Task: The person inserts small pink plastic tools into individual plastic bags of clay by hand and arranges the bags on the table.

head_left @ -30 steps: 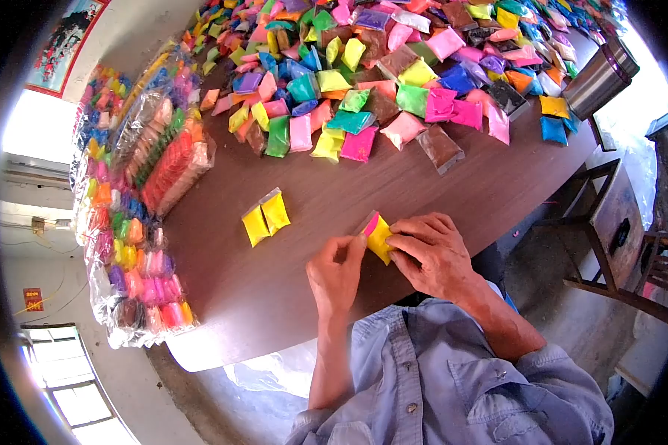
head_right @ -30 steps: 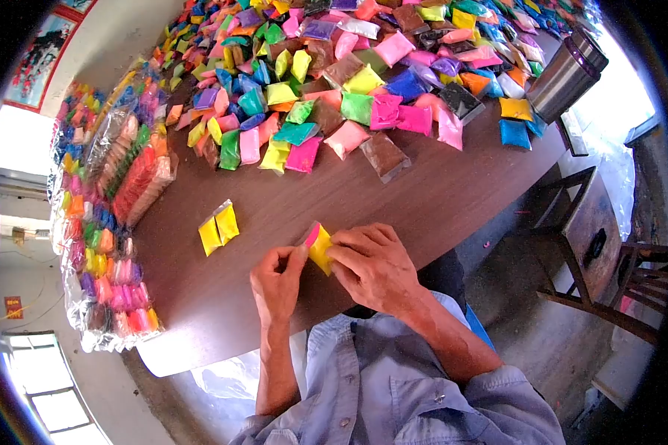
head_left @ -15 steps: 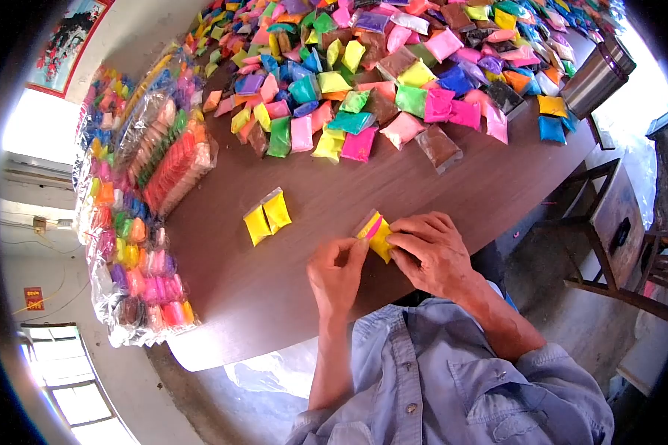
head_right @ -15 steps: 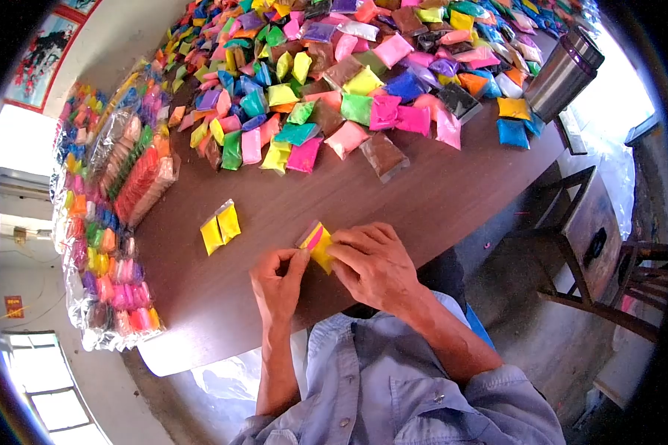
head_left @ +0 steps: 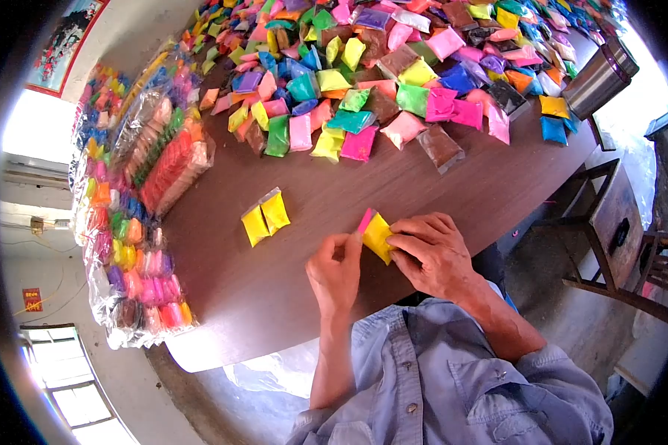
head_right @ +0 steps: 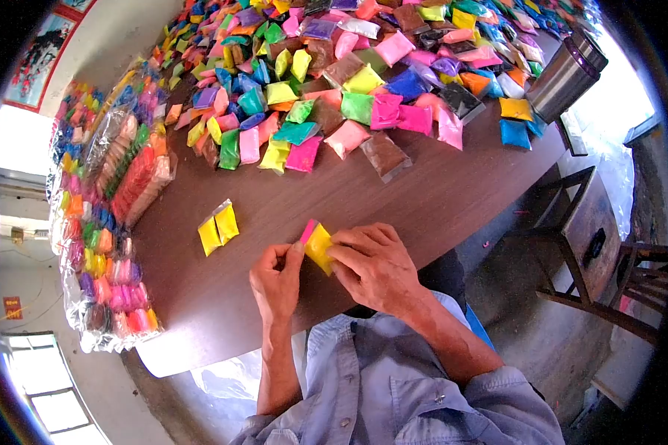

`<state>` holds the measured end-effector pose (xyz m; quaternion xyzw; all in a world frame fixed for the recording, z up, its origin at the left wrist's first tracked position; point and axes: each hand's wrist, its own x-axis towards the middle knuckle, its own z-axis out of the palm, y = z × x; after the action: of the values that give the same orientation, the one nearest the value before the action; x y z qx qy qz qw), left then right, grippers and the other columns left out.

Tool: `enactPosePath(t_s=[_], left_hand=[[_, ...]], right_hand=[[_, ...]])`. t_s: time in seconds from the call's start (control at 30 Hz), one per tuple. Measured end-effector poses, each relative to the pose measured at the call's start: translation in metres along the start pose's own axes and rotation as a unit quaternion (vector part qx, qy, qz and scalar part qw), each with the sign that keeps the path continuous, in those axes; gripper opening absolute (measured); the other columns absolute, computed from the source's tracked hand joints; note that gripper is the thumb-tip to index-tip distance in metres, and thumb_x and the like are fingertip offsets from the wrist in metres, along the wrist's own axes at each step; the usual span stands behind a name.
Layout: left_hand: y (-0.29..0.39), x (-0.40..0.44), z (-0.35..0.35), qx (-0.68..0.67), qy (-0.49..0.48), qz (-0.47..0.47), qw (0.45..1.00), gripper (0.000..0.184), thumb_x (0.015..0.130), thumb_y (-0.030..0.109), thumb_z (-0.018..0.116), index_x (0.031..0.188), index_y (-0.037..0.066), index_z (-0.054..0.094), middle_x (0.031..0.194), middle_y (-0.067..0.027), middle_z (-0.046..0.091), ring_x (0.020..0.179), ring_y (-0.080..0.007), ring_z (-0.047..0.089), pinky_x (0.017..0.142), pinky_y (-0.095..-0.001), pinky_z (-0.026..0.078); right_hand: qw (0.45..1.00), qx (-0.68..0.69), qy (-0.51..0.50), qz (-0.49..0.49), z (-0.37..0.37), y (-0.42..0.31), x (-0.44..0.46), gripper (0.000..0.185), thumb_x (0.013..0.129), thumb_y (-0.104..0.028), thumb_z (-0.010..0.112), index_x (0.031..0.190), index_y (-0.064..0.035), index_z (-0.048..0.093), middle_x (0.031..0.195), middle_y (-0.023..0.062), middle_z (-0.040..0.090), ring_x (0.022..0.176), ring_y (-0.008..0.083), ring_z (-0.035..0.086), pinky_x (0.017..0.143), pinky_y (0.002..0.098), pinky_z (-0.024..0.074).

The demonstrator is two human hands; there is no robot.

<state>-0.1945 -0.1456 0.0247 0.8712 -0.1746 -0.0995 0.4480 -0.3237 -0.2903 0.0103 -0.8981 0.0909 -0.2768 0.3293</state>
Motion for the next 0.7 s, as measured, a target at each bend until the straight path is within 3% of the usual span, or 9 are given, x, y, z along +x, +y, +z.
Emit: enactPosePath(t_s=[0.27,0.37,0.7], left_hand=[[0.003,-0.003,-0.005,-0.033,0.000,-0.009,0.999,0.019,0.091,0.016,0.078,0.091,-0.002,0.074,0.078,-0.0098,0.075,0.071,-0.0123,0.067,0.067,-0.0297,0.054],[0.002,-0.008,-0.008,-0.009,-0.020,0.043,0.999,0.018,0.091,0.016,0.079,0.094,-0.002,0.075,0.080,-0.0098,0.075,0.073,-0.0111,0.068,0.069,-0.0289,0.054],[0.012,-0.001,-0.007,0.004,-0.040,-0.033,0.999,0.022,0.092,0.020,0.078,0.095,-0.002,0.076,0.078,-0.0108,0.075,0.071,-0.0130,0.068,0.068,-0.0300,0.054]], right_hand=[[1.000,0.002,0.007,-0.005,0.001,0.001,-0.001,0.027,0.082,-0.011,0.080,0.107,-0.0104,0.071,0.117,0.0052,0.067,0.109,0.0260,0.065,0.100,0.0441,0.0462],[1.000,0.001,0.006,-0.004,-0.001,0.000,0.000,0.026,0.082,-0.011,0.079,0.107,-0.0107,0.071,0.116,0.0049,0.067,0.108,0.0260,0.065,0.100,0.0442,0.0458],[1.000,0.002,-0.009,-0.002,-0.001,0.001,0.001,0.024,0.084,-0.011,0.078,0.107,-0.0118,0.071,0.115,0.0040,0.067,0.110,0.0267,0.064,0.101,0.0443,0.0451]])
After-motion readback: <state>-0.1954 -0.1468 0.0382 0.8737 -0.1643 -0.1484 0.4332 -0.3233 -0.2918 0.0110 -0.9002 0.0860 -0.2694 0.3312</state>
